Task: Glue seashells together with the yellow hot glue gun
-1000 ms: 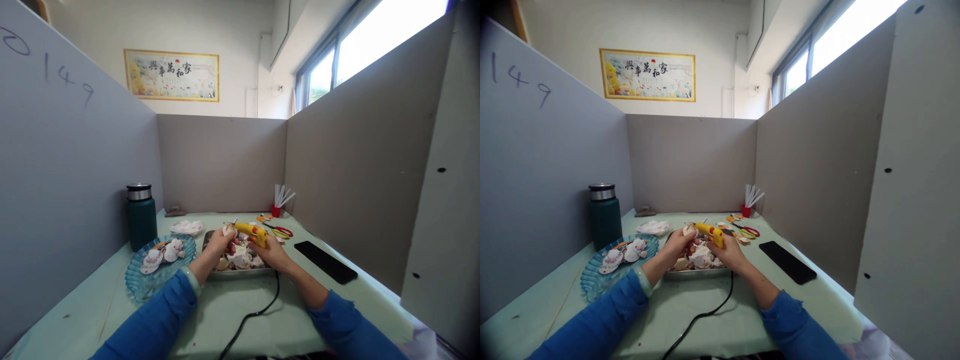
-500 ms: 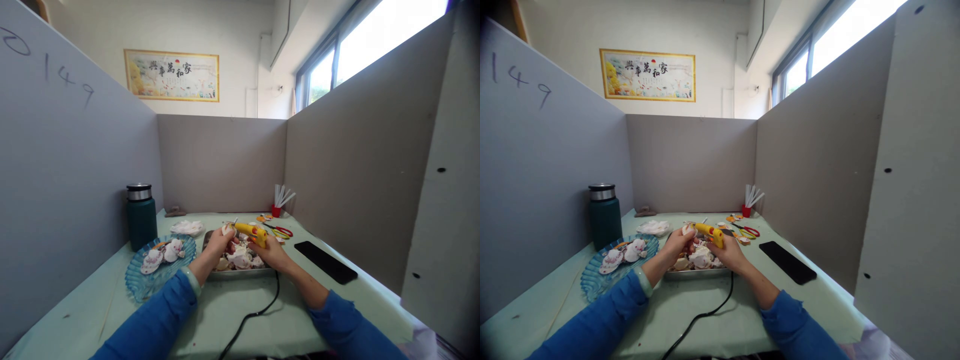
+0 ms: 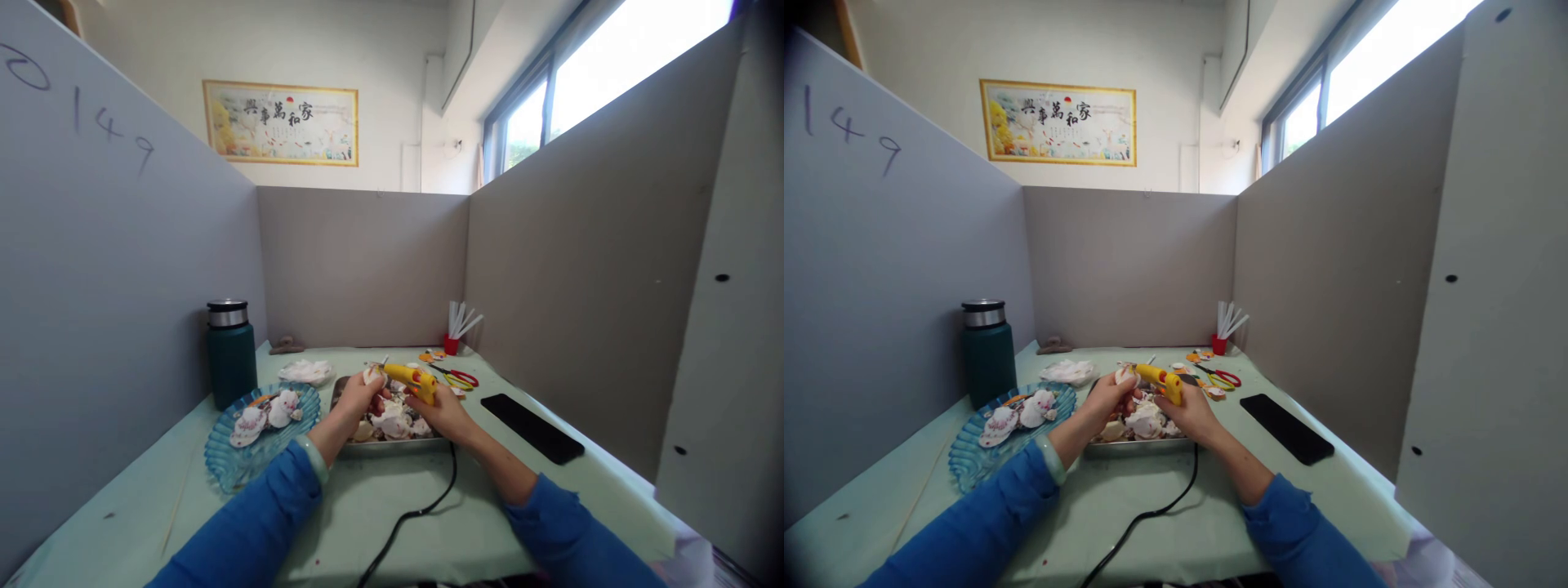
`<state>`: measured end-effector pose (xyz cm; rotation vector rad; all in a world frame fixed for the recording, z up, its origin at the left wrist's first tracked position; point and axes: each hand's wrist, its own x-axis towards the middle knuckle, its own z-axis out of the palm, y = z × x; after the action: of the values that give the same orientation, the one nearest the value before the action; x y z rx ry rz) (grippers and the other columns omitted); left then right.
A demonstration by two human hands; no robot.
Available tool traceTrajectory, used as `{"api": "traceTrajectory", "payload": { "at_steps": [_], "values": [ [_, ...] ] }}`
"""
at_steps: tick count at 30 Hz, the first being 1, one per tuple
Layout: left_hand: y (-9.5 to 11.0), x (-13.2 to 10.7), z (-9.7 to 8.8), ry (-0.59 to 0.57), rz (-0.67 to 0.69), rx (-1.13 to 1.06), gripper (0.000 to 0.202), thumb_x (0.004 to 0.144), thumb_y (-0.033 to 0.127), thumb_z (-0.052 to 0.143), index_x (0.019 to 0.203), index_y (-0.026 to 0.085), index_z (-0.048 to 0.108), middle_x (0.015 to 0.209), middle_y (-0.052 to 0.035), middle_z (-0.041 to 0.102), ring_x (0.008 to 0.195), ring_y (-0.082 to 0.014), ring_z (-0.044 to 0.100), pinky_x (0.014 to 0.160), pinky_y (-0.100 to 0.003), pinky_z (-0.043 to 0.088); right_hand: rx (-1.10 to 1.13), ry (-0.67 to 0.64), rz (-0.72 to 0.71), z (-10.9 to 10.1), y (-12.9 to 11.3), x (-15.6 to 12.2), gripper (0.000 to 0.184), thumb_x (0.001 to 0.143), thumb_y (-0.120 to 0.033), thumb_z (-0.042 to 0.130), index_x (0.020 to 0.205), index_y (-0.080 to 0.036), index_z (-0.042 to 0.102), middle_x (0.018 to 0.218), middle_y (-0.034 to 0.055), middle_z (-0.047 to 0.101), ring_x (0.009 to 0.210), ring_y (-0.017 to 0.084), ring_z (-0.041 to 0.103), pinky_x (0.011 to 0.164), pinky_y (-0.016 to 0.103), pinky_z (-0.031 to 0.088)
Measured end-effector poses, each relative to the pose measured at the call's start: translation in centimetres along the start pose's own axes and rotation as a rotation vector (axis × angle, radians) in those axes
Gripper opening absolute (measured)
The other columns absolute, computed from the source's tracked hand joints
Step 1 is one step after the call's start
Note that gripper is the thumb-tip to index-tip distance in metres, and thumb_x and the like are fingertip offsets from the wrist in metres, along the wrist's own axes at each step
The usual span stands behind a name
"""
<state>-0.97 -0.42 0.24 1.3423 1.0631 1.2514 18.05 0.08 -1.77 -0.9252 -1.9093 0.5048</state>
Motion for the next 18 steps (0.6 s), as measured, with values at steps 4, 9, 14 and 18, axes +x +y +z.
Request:
{"api": "traceTrajectory", "payload": {
  "at_steps": [4,9,14,18],
  "values": [
    [0.08,-0.09,0.02,-0.002,-0.004,0.000,0.035,0.072,0.048,0.068,0.077,0.016,0.053,0.047,0.0024,0.056,0.035,-0.0075,0.046,0.041,-0.020,0.035,-0.004,0.005,0.002,0.02,0.09,0.00,0.025,0.079,-0.036,0.061,0.088,-0.013,0.068,0.077,0.0035,0.066,0.069,0.017,0.059,0.063,0.026,0.047],
    [-0.09,-0.01,-0.04,0.002,0.003,-0.014,0.037,0.071,0.049,0.069,0.077,0.016,0.054,0.048,0.0023,0.056,0.035,-0.0073,0.046,0.041,-0.020,0.035,-0.005,0.003,0.007,-0.01,0.04,0.00,0.026,0.080,-0.037,0.061,0.089,-0.013,0.069,0.078,0.0037,0.066,0.069,0.017,0.059,0.063,0.026,0.046],
    [-0.05,0.05,-0.03,0.020,0.015,-0.026,0.036,0.071,0.048,0.068,0.077,0.015,0.054,0.047,0.0023,0.056,0.036,-0.0078,0.047,0.040,-0.020,0.036,-0.013,-0.005,0.003,-0.05,-0.13,-0.02,0.027,0.079,-0.036,0.061,0.089,-0.013,0.069,0.079,0.0045,0.067,0.070,0.017,0.060,0.065,0.027,0.047],
    [0.10,-0.04,-0.03,0.023,0.012,-0.024,0.038,0.070,0.050,0.069,0.077,0.015,0.055,0.047,0.0023,0.056,0.035,-0.0075,0.047,0.040,-0.020,0.035,-0.019,-0.002,0.010,-0.02,-0.08,-0.01,0.028,0.079,-0.038,0.061,0.089,-0.013,0.069,0.076,0.0040,0.067,0.069,0.018,0.060,0.064,0.027,0.047]
  ]
}}
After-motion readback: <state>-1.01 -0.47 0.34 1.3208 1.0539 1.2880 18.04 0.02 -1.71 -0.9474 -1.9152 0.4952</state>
